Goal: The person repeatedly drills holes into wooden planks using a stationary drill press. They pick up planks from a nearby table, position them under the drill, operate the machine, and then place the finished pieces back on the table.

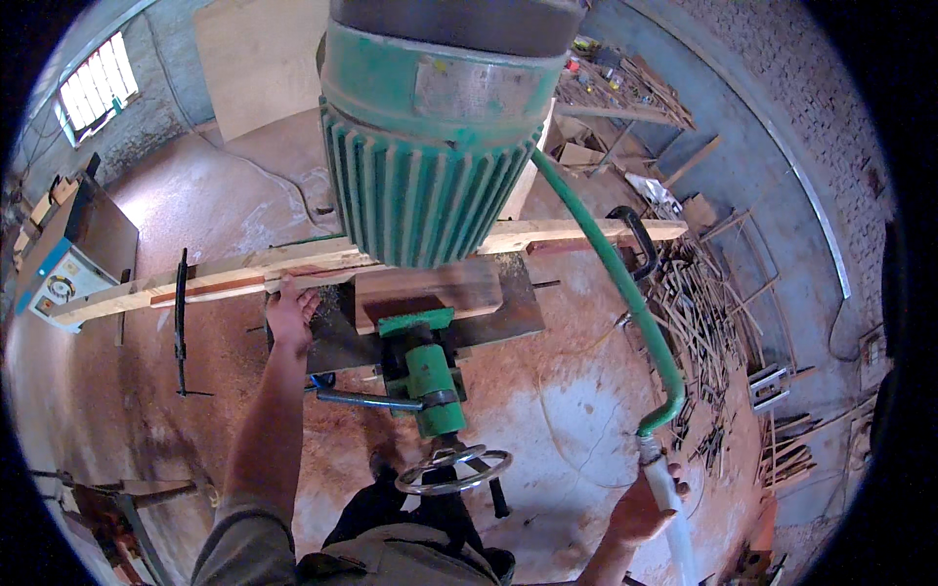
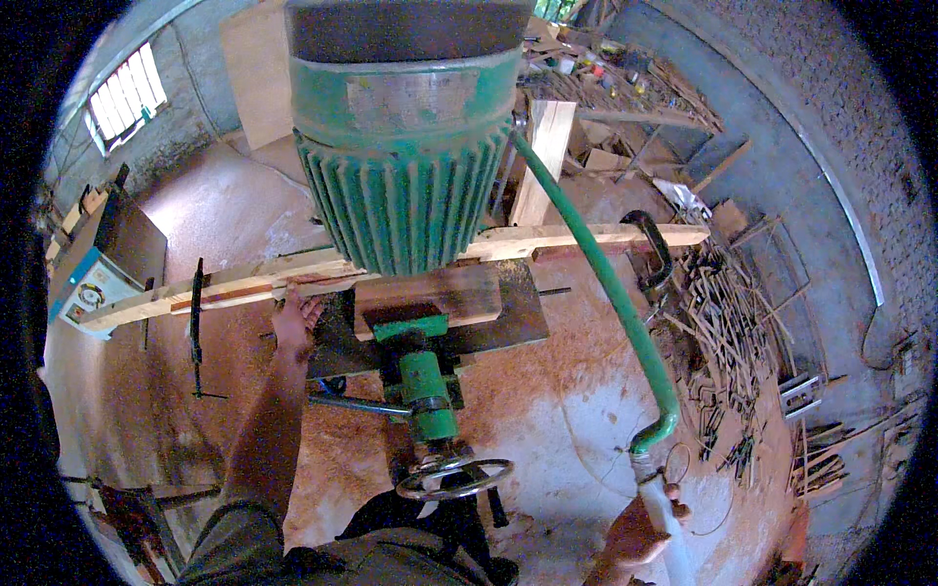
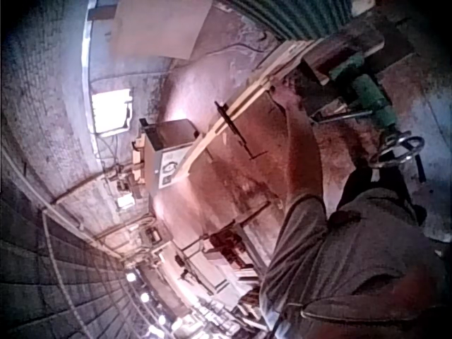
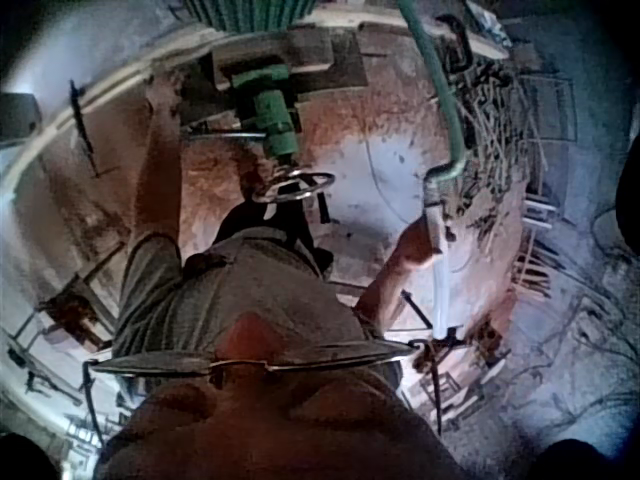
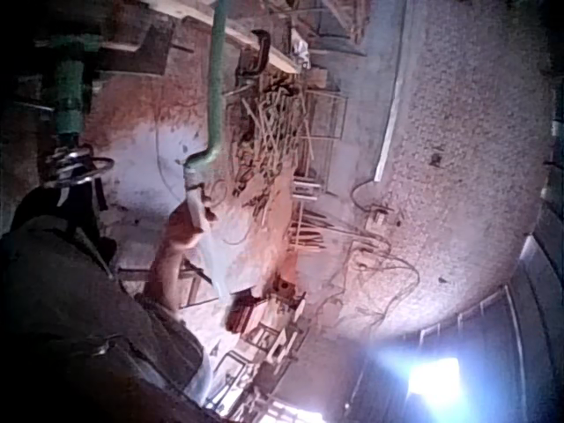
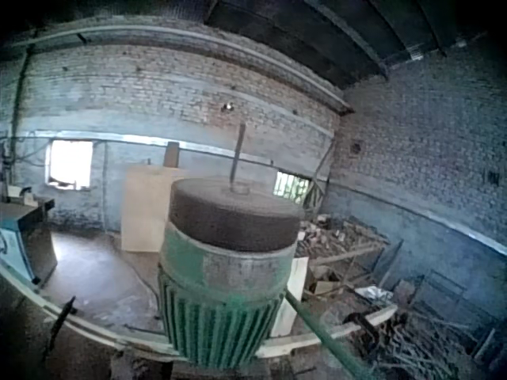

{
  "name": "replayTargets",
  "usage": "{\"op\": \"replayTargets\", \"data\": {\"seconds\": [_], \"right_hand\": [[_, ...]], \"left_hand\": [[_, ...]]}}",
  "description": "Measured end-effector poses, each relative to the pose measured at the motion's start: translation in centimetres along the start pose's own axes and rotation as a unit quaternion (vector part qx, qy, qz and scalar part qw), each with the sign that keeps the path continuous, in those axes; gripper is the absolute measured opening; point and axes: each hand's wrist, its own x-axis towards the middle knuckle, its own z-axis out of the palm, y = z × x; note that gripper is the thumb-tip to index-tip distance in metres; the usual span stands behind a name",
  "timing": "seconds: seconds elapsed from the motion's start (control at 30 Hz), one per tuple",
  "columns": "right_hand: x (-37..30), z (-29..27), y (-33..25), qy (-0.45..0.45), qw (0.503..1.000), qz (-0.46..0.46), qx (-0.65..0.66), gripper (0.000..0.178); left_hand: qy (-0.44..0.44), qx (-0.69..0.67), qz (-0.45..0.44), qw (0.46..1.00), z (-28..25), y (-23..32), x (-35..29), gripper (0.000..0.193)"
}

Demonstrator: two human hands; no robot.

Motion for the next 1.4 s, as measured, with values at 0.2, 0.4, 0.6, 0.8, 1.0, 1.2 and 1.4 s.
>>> {"op": "replayTargets", "data": {"seconds": [0.2, 0.4, 0.6, 0.8, 1.0, 1.2, 1.4], "right_hand": [[5.3, 1.2, -3.3, -0.052, 0.997, -0.048, -0.011, 0.047], [22.6, 13.7, -8.2, 0.084, 0.985, -0.150, 0.022, 0.047], [32.3, 25.4, -5.3, -0.061, 0.977, -0.116, -0.167, 0.052], [6.2, 30.8, 12.0, -0.595, 0.624, 0.197, -0.467, 0.058], [0.3, 33.9, 16.7, -0.629, 0.651, 0.260, -0.335, 0.032], [11.5, 14.5, 18.7, -0.175, 0.865, 0.467, -0.051, 0.034], [9.4, 4.9, 22.0, -0.076, 0.855, 0.409, -0.309, 0.024]], "left_hand": [[-0.019, -0.052, 0.017, 0.998, 0.1, 0.9, -0.4, 0.036], [0.060, -0.063, 0.101, 0.991, -1.1, 1.6, -0.3, 0.035], [0.113, 0.013, 0.165, 0.980, -2.0, 0.9, 0.2, 0.030], [0.161, 0.169, 0.232, 0.944, -1.0, 0.4, -0.1, 0.030], [0.143, 0.108, 0.191, 0.965, 0.3, 1.1, -0.6, 0.033], [0.121, 0.008, 0.174, 0.977, -1.1, 0.4, 0.5, 0.028], [0.013, 0.219, 0.159, 0.963, 3.7, -0.8, -1.4, 0.014]]}}
